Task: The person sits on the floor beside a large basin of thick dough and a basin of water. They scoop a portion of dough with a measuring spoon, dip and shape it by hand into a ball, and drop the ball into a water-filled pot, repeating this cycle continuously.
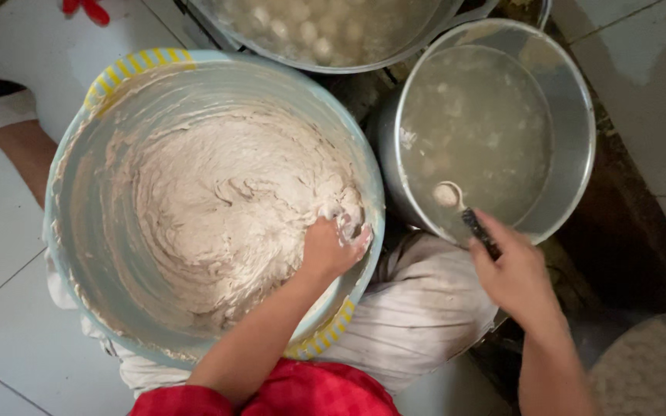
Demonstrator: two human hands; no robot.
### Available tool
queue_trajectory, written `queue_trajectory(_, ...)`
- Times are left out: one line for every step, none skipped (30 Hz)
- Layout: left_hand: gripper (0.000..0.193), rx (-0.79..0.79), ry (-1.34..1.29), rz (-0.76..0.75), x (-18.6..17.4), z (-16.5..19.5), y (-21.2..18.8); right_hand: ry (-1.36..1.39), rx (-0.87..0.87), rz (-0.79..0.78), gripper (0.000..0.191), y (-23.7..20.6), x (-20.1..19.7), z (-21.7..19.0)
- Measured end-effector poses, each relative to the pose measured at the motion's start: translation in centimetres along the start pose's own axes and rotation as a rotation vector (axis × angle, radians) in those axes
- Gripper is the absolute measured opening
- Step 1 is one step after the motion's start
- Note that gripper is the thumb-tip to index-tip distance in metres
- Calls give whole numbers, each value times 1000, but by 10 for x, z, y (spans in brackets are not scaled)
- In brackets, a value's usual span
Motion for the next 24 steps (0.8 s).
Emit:
queue_trajectory(30, -48, -32, -64, 7, -7, 0, 1, -12, 17, 45, 3, -4, -2)
queue_trajectory(28, -92, -64, -124, 14, -12, -1, 4, -26, 38, 43, 6, -7, -4)
queue_trajectory(25, -41, -102, -106, 13, -7, 0, 7, -40, 60, 41, 8, -9, -6)
queue_trajectory(21, 12, -142, -91, 11, -1, 1, 65, 45, 48, 42, 7, -7, 1)
queue_trajectory(18, 63, -180, -80, 10, 6, 2, 122, 132, 34, 42, 5, -2, 8)
queue_trajectory(18, 86, -238, -51, 6, 11, 2, 179, 226, 18, 43, -1, 3, 14)
queue_trajectory(18, 110, -296, -28, 3, 17, 0, 187, 282, -87, 44, -8, 17, 16)
queue_trajectory(20, 136, -354, -7, 1, 23, -2, 196, 339, -189, 45, -18, 32, 17)
queue_trajectory(20, 172, -317, -12, 2, 30, -3, 207, 396, -291, 47, -28, 46, 16)
queue_trajectory(22, 209, -280, -13, 2, 38, -4, 244, 150, -231, 45, -25, 43, -11)
queue_trajectory(25, 245, -243, -10, 2, 44, -4, 278, -100, -169, 43, -27, 38, -40)
queue_trajectory(21, 267, -246, -17, 3, 49, -3, 309, -352, -106, 42, -34, 31, -67)
queue_trajectory(18, 287, -247, -23, 3, 53, -2, 301, -230, -174, 43, -33, 43, -61)
queue_trajectory(18, 306, -246, -26, 3, 57, 0, 292, -110, -243, 45, -33, 54, -53)
queue_trajectory(16, 240, -231, -50, 7, 52, 3, 282, 9, -311, 47, -34, 64, -44)
queue_trajectory(14, 176, -217, -75, 11, 46, 5, 305, -8, -345, 46, -33, 70, -47)
queue_trajectory(13, 110, -204, -102, 16, 40, 7, 328, -23, -379, 45, -31, 75, -49)
queue_trajectory(13, 93, -171, -138, 21, 36, 7, 351, -36, -414, 44, -31, 80, -49)
queue_trajectory(14, 77, -139, -175, 26, 31, 8, 429, 109, -489, 44, -33, 91, -37)
queue_trajectory(16, 62, -106, -212, 31, 25, 11, 506, 253, -563, 44, -37, 101, -25)
queue_trajectory(14, 124, 26, -249, 34, 22, 15, 581, 400, -636, 45, -44, 110, -14)
queue_trajectory(13, 188, 157, -287, 33, 16, 21, 589, 354, -623, 46, -42, 109, -12)
queue_trajectory(12, 253, 288, -322, 32, 10, 30, 597, 307, -606, 48, -39, 104, -11)
queue_trajectory(26, 110, 316, -226, 15, -11, 53, 604, 259, -586, 49, -36, 97, -9)
Point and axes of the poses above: each hand's wrist, its own y-axis towards the middle knuckle, its own x-axis out of the palm, z = x × y, the point moved 10 cm from there along y, towards the middle knuckle, and after that the axes turned 6 degrees about z, right-handed, at the moved point
